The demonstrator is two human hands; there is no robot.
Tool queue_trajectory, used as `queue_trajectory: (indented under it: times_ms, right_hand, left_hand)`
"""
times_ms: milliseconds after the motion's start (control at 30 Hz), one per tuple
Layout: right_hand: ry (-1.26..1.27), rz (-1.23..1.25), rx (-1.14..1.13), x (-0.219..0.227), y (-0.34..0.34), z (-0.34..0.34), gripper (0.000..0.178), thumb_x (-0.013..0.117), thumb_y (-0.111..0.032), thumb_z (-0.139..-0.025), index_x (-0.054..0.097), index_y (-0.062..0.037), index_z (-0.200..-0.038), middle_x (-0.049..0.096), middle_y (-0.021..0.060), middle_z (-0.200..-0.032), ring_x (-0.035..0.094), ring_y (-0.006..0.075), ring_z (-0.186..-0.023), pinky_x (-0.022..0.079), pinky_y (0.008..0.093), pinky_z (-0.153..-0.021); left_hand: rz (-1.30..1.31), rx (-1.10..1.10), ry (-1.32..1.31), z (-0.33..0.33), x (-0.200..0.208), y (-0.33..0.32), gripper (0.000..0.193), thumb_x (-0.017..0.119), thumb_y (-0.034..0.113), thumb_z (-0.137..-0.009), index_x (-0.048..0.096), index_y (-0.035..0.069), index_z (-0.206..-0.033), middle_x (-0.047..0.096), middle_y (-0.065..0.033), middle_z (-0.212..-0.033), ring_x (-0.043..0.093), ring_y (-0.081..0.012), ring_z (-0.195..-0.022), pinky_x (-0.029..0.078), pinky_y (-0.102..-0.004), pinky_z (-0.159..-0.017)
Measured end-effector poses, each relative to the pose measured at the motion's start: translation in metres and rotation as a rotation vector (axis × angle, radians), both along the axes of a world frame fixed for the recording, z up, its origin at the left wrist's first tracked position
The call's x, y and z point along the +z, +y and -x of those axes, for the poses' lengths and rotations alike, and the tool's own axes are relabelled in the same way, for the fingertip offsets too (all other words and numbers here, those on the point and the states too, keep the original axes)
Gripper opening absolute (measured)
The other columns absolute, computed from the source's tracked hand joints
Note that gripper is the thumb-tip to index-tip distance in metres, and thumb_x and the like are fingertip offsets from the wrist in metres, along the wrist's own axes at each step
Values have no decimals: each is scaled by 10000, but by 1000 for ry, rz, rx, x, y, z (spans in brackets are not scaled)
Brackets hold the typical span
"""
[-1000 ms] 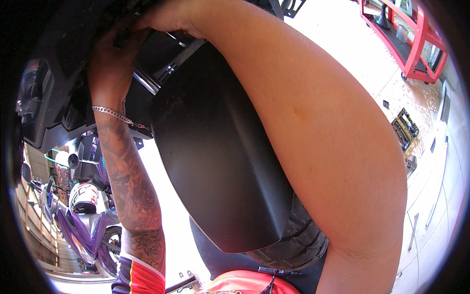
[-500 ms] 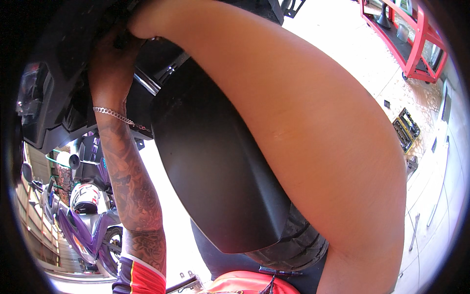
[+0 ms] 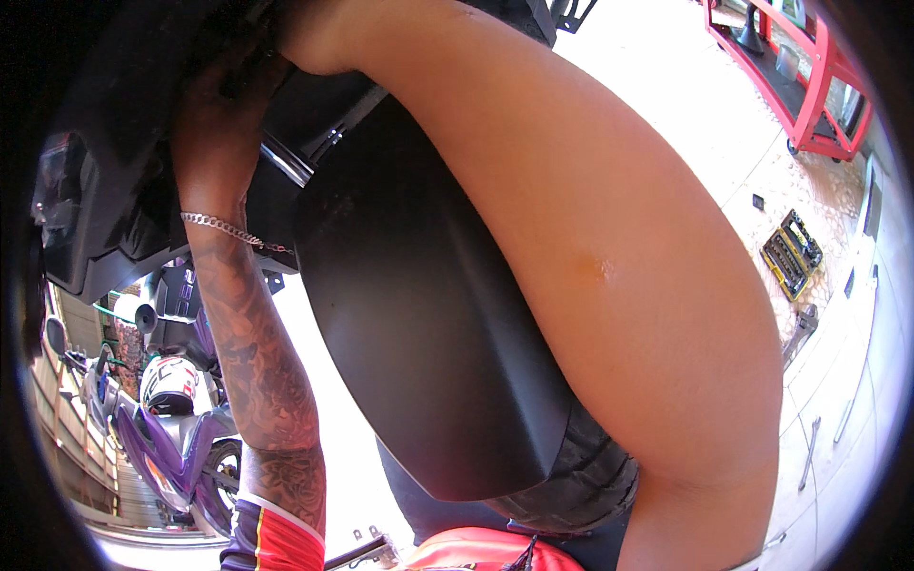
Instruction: The person works on the rear wheel area of a motorcycle, using a wrench to tighten or loosen bolts. They reach under the rear fender and adjust components near the tire and suspension.
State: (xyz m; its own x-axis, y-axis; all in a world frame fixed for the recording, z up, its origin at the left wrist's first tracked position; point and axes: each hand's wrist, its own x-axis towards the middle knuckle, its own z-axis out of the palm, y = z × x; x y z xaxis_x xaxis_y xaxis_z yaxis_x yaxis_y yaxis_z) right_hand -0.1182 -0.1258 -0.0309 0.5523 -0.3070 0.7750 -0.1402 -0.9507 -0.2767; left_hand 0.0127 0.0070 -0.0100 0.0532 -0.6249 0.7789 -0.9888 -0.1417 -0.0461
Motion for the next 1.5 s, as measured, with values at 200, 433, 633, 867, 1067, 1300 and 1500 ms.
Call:
queue_trajectory:
  times_ms: [200, 433, 633, 867, 1067, 1300, 1500]
  right_hand:
    - [30, -2, -189, 5, 7, -8, 270, 591, -157, -941, 724, -22, -1133, 741, 200, -1084, 736, 330, -1016, 599, 442, -848]
    - [25, 74, -188, -4, 4, -17, 231, 581, -142, -929, 743, -11, -1028, 749, 210, -1021, 748, 336, -952, 607, 446, -819]
    - [8, 117, -98, -2, 9, -15, 244, 564, -151, -935, 740, -27, -1049, 746, 203, -1026, 736, 350, -952, 592, 455, -841]
    - [-429, 203, 262, -9, 5, -14, 352, 539, -157, -952, 710, -73, -1248, 720, 187, -1193, 696, 353, -1096, 543, 430, -979]
    - [-455, 160, 395, -17, -16, -40, 363, 522, -119, -945, 699, -49, -1253, 688, 213, -1257, 666, 364, -1161, 509, 419, -1032]
    - [-350, 96, 329, -12, -14, -45, 355, 510, -120, -954, 687, -10, -1241, 672, 245, -1265, 654, 378, -1176, 501, 423, -1038]
    - [-319, 14, 355, -10, -17, -44, 352, 499, -125, -965, 675, 25, -1230, 660, 275, -1268, 644, 391, -1185, 494, 427, -1042]
  left_hand:
    - [36, -20, -8, -2, 3, -4, 403, 759, 311, -929, 728, 103, -1272, 717, -131, -1291, 686, -305, -1185, 488, -383, -1029]
    - [-32, 107, 142, 17, 12, -3, 403, 763, 311, -919, 733, 98, -1260, 722, -143, -1276, 690, -304, -1176, 489, -386, -1026]
    - [6, 63, -31, 6, 4, -1, 385, 751, 290, -929, 725, 89, -1257, 711, -136, -1293, 681, -293, -1188, 484, -368, -1024]
    - [-26, 79, -75, -3, 0, 2, 382, 738, 268, -932, 717, 91, -1270, 724, -144, -1256, 690, -291, -1164, 490, -352, -1009]
    - [-31, 90, -24, -2, 2, 3, 369, 749, 264, -917, 729, 87, -1241, 733, -157, -1229, 699, -299, -1144, 498, -362, -996]
    - [5, -54, -36, -10, 7, -1, 357, 752, 247, -914, 727, 70, -1222, 737, -158, -1211, 701, -305, -1128, 497, -370, -1001]
    - [-25, -73, -36, -1, 8, 0, 352, 739, 234, -928, 719, 49, -1227, 706, -167, -1276, 678, -310, -1175, 480, -374, -1030]
